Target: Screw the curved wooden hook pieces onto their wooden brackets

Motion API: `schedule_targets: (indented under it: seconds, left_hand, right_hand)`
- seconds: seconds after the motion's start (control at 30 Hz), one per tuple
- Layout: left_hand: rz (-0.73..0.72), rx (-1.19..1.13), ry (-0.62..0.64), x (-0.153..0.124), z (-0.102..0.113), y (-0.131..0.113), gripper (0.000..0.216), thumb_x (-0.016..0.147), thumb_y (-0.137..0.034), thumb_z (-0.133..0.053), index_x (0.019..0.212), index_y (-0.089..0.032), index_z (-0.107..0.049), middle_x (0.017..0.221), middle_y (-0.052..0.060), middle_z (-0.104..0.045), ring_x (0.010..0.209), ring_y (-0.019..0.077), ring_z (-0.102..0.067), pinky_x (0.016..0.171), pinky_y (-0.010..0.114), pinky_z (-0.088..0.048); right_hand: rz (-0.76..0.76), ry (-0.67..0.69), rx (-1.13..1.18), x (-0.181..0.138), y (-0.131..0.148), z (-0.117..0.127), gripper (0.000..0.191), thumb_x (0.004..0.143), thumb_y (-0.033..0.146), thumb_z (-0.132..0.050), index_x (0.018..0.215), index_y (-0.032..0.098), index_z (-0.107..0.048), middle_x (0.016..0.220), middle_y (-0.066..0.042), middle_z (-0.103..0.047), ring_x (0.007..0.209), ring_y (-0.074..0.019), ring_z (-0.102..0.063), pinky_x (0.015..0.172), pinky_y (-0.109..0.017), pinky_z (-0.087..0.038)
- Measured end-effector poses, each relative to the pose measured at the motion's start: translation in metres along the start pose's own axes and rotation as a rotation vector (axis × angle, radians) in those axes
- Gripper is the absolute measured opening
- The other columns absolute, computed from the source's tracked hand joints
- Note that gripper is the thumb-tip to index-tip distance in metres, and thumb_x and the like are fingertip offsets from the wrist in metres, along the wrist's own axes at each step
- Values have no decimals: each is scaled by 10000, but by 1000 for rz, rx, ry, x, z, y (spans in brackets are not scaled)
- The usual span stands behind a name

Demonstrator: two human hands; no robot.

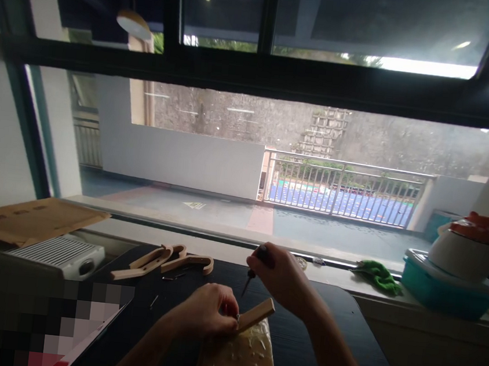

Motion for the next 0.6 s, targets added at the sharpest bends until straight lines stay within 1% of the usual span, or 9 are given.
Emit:
schedule_targets:
  seconds: [0.07,0.13,0.2,0.3,0.43,0.53,0.6]
  left_hand:
    - [-8,26,-61,-1,-1,3,230,648,-322,-616,792,-194,-740,777,28,-701,701,173,-605,601,227,-389]
    - [-10,39,-91,-2,-2,5,203,644,-320,-625,766,-210,-743,770,21,-698,688,168,-597,598,228,-379]
    - [-5,50,-110,-1,-2,6,182,648,-320,-628,743,-215,-742,755,14,-695,670,159,-583,592,228,-367]
    - [-15,76,-125,2,-2,2,157,659,-314,-625,702,-209,-734,713,3,-684,624,139,-552,567,225,-340]
    - [-35,157,-131,8,-1,-6,124,661,-271,-617,624,-207,-717,646,-9,-661,586,126,-525,565,231,-319]
    - [-25,176,-110,11,1,-9,137,675,-267,-600,648,-210,-721,657,-6,-664,626,138,-553,585,233,-331]
    - [-29,149,-77,12,0,-10,152,684,-267,-588,701,-215,-730,687,-6,-668,649,140,-568,595,228,-346]
  right_hand:
    - [49,-3,-64,0,0,-10,265,826,416,-489,758,185,-599,645,-6,-624,575,-129,-513,525,-253,-356]
    - [84,33,-122,-1,0,-21,244,835,392,-477,728,194,-572,619,6,-614,560,-123,-498,526,-250,-338]
    - [91,42,-181,-2,-1,-27,228,835,377,-473,714,201,-554,594,16,-596,544,-118,-478,517,-249,-314]
    - [93,38,-231,-3,-2,-29,235,839,388,-460,709,208,-537,577,21,-559,532,-116,-450,501,-249,-279]
    - [105,52,-236,-3,-7,-29,245,845,406,-459,705,214,-518,574,25,-541,528,-115,-439,499,-248,-262]
    - [96,2,-231,-1,-14,-23,252,850,412,-452,706,214,-515,569,24,-534,523,-115,-430,497,-249,-254]
    - [83,-24,-225,1,-20,-19,266,850,417,-449,691,212,-506,563,23,-527,520,-116,-423,494,-249,-252]
Point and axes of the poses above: each hand's wrist, its own x-axis towards the middle knuckle, its own z-axis out of the back of the hand, y = z × x, the point moved 8 cm from there along x, towards the middle knuckle
